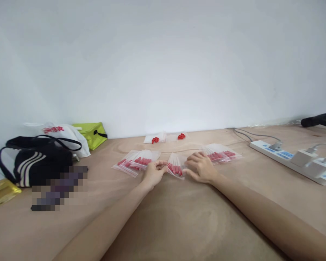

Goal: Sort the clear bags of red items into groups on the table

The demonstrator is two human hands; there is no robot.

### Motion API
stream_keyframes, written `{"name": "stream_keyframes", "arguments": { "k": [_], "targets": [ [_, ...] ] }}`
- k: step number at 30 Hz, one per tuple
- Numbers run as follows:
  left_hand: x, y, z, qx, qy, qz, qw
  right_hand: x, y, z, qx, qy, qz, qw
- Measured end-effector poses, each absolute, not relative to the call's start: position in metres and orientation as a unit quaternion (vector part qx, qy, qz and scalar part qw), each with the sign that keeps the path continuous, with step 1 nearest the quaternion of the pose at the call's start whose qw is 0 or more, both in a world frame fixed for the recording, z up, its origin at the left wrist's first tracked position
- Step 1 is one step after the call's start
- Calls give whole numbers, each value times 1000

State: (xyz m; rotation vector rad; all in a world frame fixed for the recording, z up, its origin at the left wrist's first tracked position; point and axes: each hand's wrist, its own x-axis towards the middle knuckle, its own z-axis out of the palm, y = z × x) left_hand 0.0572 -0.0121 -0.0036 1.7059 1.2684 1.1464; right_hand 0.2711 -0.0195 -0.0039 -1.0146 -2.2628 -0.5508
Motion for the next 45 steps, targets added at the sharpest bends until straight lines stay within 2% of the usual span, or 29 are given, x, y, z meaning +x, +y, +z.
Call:
{"name": "stream_keyframes", "arguments": {
  "k": [3,6,8,12,15,19,21,24,29,38,45],
  "targets": [
    [51,-7,12,668,498,488,258,290,-8,-3,-568,-711,-265,317],
    [35,0,31,665,526,501,173,310,2,-8,-686,-624,-270,257],
    [21,5,42,668,570,467,102,318,5,-12,-728,-604,-242,215],
    [-5,8,56,693,655,296,-55,315,5,-17,-718,-643,-207,167],
    [-12,5,61,699,680,189,-120,298,0,-17,-677,-690,-189,172],
    [7,-7,60,730,619,192,-218,266,-9,-18,-630,-738,-134,203],
    [26,-16,52,795,518,234,-212,252,-12,-19,-589,-772,-105,213],
    [52,-26,29,886,373,264,-80,239,-16,-21,-537,-809,-61,231],
    [68,-24,-5,880,376,287,52,240,-16,-24,-475,-821,45,313],
    [65,-10,-9,864,400,295,77,259,-4,-31,-410,-771,194,447],
    [66,-8,-14,872,371,319,28,258,-5,-29,-399,-742,240,482]
  ]
}}
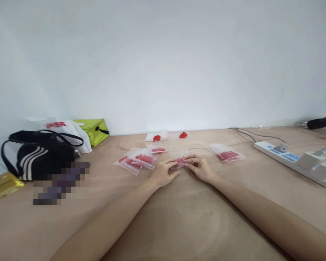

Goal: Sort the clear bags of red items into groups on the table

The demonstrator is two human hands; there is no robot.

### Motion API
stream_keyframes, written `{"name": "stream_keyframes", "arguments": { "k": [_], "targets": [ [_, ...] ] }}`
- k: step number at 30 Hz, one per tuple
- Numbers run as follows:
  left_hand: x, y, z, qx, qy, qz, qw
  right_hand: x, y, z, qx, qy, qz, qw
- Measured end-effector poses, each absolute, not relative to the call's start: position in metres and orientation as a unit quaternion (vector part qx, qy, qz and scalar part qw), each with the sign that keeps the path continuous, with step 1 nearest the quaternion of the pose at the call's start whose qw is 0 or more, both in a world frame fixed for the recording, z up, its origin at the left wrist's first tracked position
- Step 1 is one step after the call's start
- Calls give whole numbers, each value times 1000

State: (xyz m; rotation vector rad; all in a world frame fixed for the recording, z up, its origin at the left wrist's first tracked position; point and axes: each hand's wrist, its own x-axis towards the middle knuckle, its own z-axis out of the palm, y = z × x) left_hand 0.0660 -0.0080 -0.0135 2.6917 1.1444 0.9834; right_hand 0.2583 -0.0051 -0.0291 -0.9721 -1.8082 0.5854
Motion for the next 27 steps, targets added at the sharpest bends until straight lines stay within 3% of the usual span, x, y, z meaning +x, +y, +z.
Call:
{"name": "stream_keyframes", "arguments": {
  "k": [8,20,27],
  "targets": [
    [64,-4,-13,889,277,355,-83,263,0,-29,-370,-737,227,519],
    [57,0,-9,896,229,328,-191,283,-13,-23,-368,-841,-192,346],
    [56,-5,-6,896,243,319,-190,284,-13,-20,-363,-833,-275,314]
  ]
}}
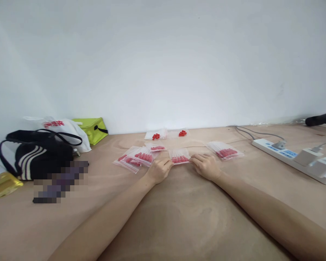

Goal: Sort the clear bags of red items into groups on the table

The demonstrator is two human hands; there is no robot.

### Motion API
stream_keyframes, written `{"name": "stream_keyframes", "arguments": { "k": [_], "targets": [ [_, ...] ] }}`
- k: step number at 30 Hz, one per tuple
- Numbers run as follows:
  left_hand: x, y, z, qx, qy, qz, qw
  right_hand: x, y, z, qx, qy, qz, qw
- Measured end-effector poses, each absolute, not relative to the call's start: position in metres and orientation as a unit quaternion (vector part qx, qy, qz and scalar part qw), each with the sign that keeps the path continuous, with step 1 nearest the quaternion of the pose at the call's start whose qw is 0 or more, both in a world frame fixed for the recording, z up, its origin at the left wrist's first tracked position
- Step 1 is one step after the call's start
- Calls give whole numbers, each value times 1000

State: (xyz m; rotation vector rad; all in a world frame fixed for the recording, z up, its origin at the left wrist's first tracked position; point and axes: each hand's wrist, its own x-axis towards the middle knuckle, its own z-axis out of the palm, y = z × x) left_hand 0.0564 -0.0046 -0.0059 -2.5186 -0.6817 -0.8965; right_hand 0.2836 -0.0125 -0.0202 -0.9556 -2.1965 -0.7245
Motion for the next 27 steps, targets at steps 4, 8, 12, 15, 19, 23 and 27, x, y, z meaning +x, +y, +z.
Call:
{"name": "stream_keyframes", "arguments": {
  "k": [4,8,12,15,19,23,27],
  "targets": [
    [54,-5,-5,-896,-259,-329,148,290,-13,-17,-338,-839,-265,333],
    [53,-5,-5,-897,-269,-334,109,293,-14,-15,-322,-858,-222,332],
    [52,-4,-5,-898,-269,-335,97,291,-14,-15,-326,-864,-228,309],
    [52,-4,-6,-897,-270,-339,91,291,-15,-14,-336,-860,-240,300],
    [54,-5,-7,-894,-279,-342,77,285,-18,-11,-343,-856,-235,308],
    [60,-9,-7,-900,-276,-330,73,269,-19,-12,-314,-861,-250,314],
    [65,-11,-6,-900,-275,-330,74,252,-18,-15,-292,-862,-279,306]
  ]
}}
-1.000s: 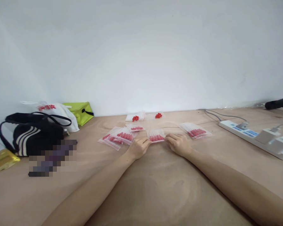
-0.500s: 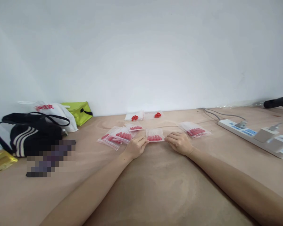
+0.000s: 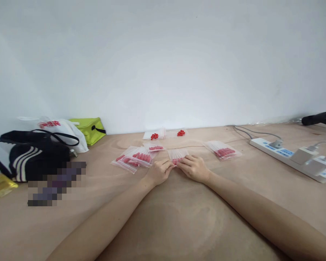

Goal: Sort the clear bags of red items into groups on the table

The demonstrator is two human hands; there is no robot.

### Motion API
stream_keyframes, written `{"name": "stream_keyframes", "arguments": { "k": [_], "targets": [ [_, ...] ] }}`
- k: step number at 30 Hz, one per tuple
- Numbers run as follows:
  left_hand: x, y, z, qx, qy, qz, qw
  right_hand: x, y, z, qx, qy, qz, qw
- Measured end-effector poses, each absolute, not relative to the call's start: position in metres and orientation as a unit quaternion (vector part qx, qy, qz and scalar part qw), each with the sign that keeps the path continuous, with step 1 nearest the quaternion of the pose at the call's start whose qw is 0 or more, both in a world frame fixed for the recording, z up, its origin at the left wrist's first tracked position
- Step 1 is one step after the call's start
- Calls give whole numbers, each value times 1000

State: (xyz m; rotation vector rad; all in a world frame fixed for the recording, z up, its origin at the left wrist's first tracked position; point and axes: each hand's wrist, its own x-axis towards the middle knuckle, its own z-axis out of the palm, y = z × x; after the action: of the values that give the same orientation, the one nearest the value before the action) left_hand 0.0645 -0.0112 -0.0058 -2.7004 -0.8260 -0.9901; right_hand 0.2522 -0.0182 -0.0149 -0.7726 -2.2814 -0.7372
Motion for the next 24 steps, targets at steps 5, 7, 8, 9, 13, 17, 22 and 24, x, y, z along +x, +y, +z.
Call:
{"name": "stream_keyframes", "arguments": {
  "k": [5,7,8,9,13,17,22,24],
  "targets": [
    [66,-13,-5,-901,-263,-337,69,248,-17,-15,-275,-867,-305,282],
    [67,-14,-5,-900,-261,-341,72,248,-17,-14,-270,-870,-309,274],
    [67,-14,-5,-900,-260,-342,74,249,-17,-14,-268,-870,-311,272],
    [68,-15,-5,-900,-258,-343,76,249,-18,-14,-267,-869,-314,272],
    [68,-15,-5,-899,-251,-349,85,250,-19,-13,-277,-859,-333,274],
    [66,-13,-6,-893,-257,-358,85,257,-20,-13,-296,-848,-345,274],
    [63,-13,-4,-895,-258,-357,71,273,-21,-13,-321,-840,-345,270],
    [62,-13,-4,-892,-266,-359,66,281,-21,-13,-330,-840,-334,271]
  ]
}}
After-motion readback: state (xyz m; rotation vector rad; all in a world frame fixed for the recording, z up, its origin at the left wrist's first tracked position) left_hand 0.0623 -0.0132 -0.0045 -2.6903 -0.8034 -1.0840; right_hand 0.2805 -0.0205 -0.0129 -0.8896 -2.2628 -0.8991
